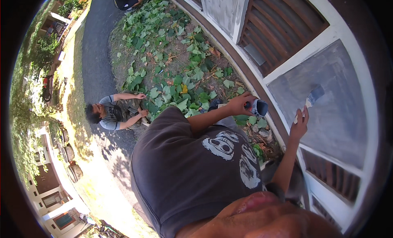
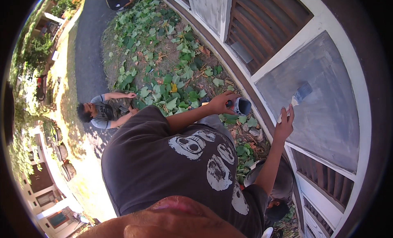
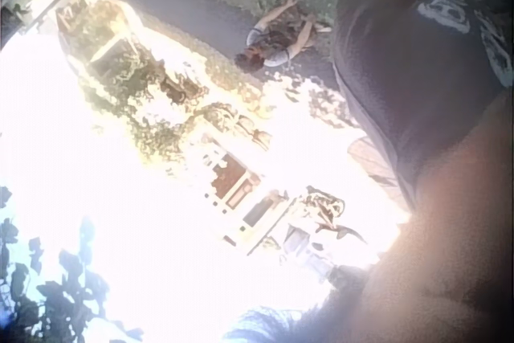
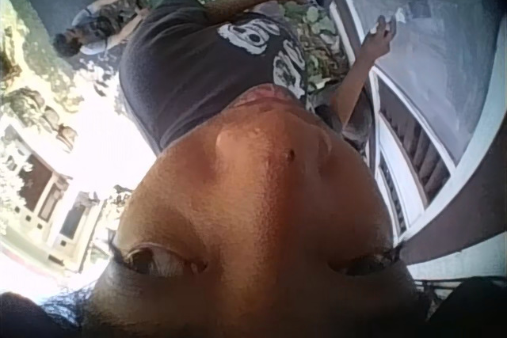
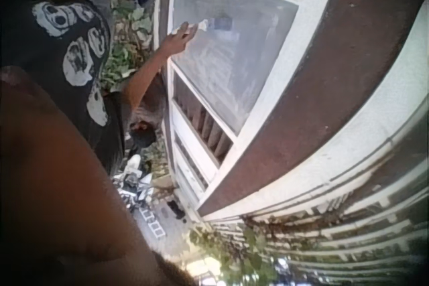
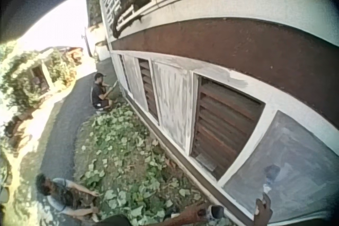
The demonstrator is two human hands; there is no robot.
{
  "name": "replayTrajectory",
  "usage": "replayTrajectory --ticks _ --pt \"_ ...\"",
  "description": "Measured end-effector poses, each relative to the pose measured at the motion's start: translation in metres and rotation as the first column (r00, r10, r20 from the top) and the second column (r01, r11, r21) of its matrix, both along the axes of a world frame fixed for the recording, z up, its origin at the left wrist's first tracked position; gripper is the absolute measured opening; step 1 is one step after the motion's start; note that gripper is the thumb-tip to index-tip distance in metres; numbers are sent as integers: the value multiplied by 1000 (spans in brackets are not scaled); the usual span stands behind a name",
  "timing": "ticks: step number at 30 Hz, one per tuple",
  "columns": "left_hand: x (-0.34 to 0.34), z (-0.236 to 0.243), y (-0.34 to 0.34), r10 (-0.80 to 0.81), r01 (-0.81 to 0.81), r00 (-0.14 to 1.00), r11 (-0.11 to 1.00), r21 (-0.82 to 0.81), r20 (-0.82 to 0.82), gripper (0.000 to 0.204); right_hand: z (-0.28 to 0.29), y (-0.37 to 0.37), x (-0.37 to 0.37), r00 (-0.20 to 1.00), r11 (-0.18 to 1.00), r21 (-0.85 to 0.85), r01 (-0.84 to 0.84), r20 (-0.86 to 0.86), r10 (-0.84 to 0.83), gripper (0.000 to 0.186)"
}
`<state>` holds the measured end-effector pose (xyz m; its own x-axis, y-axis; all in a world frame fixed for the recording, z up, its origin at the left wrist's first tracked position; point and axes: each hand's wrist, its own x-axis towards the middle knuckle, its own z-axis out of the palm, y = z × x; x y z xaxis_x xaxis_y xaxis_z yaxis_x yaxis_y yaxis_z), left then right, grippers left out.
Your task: The person paints the exterior wall of a building using a brush and a small container of paint.
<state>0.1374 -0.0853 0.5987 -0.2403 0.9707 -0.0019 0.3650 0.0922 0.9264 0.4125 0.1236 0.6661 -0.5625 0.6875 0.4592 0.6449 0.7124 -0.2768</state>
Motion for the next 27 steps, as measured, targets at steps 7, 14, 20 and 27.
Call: replayTrajectory --ticks 7,14,20,27 --pt "-5 3 12 -8 8 1000 1000 -10 -17 84 -12 -4 -8 992 989 -91 -120 -44 117 25" --pt "-3 1 11 4 -5 1000 1000 -5 -17 85 26 -9 -6 967 938 -347 1 -239 -90 22" --pt "0 5 12 -4 4 1000 1000 -17 -21 85 -12 -24 12 810 700 -710 77 -365 -460 27" --pt "-7 2 9 -22 23 997 1000 9 -79 83 -1 -37 30 387 456 -849 -265 -527 -757 25"
